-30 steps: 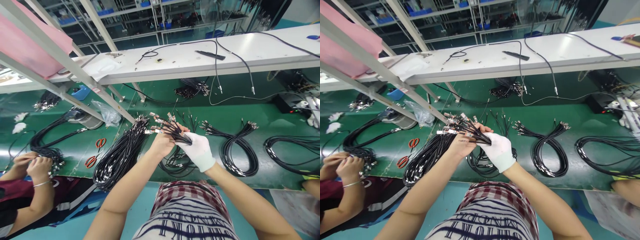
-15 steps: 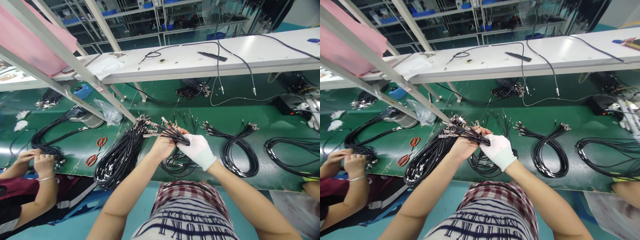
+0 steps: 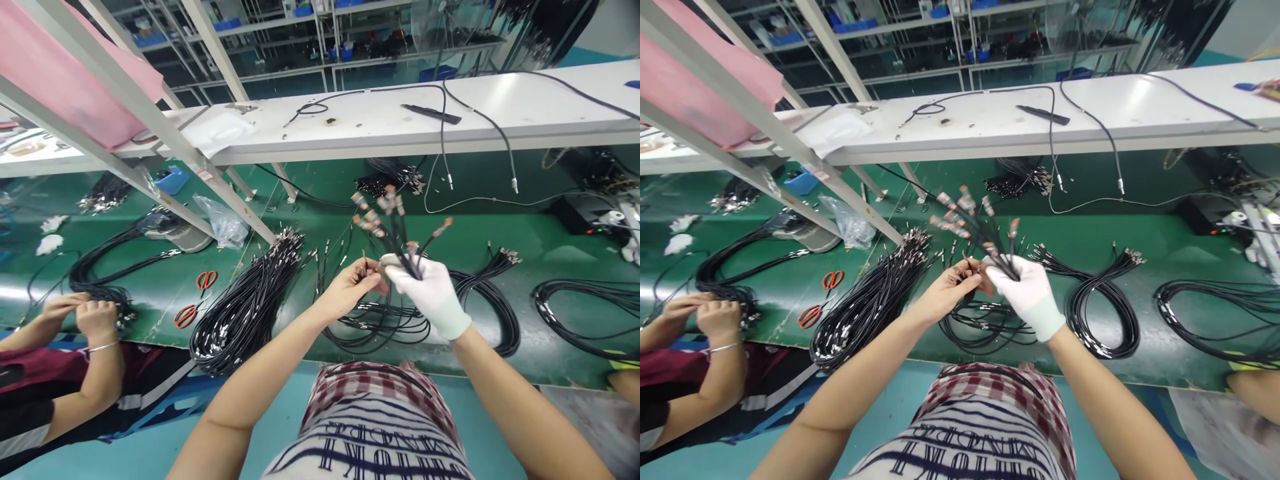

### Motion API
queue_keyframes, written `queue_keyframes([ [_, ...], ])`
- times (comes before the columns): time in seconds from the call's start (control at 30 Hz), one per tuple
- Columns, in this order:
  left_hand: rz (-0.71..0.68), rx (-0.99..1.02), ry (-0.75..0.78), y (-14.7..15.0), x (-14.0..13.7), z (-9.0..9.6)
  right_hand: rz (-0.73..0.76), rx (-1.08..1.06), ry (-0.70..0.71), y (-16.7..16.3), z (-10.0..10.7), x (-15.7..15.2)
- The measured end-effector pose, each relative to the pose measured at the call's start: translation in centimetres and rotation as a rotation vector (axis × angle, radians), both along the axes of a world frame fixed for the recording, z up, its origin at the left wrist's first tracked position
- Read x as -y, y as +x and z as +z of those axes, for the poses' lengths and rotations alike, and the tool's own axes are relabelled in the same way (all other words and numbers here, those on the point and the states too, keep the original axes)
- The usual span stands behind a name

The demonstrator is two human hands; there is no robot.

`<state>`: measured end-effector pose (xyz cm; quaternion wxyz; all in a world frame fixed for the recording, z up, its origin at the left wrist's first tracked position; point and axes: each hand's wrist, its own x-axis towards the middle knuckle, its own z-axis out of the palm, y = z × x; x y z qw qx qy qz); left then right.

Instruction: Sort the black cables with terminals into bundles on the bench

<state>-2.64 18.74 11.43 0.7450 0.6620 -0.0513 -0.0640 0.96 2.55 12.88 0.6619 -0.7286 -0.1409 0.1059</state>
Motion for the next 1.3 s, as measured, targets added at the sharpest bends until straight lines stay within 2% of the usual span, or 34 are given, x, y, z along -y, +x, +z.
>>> queue_keyframes([
  [0.07,-0.06,0.0,0.111,0.0,0.1,0.0,-0.08,0.005,0.035,0.3,0.9,0.3],
  [0.13,-0.09,0.025,0.192,0.1,0.3,-0.1,-0.095,0.011,0.062,0.6,1.3,0.2],
  [0.33,-0.168,-0.008,0.336,0.3,1.5,-0.6,0.152,0.004,0.056,0.9,1.6,-0.5],
  [0.47,-0.081,0.057,0.258,0.7,2.1,-0.5,0.098,0.083,-0.015,0.7,2.1,-0.4],
  [0.53,-0.017,0.091,0.242,1.1,1.5,0.3,0.1,0.129,-0.047,0.7,2.4,-0.1],
  [0.6,0.061,0.05,0.177,1.4,0.0,2.1,0.087,0.141,-0.02,1.0,2.5,0.7],
  [0.67,0.12,0.0,-0.001,1.6,-2.1,4.6,0.084,0.131,0.043,1.5,2.6,1.7],
  [0.73,0.121,0.043,-0.172,1.8,-3.9,7.1,0.146,0.133,0.051,1.9,2.6,2.3],
  [0.83,0.084,0.071,-0.152,2.3,-4.4,9.4,0.3,0.151,-0.022,2.3,2.4,2.2],
  [0.93,0.009,0.014,-0.117,2.9,-3.2,9.9,0.389,0.133,-0.046,2.4,2.2,1.3],
  [1.03,0.017,0.026,-0.171,3.4,-2.3,9.5,0.358,0.095,-0.041,2.5,2.2,0.7],
  [1.2,0.218,-0.038,-0.313,4.1,-1.4,9.2,0.168,0.13,-0.057,1.9,1.5,-0.5],
  [1.3,0.36,-0.076,-0.349,4.4,-0.7,9.0,0.158,0.095,-0.061,1.0,0.7,-1.7],
])
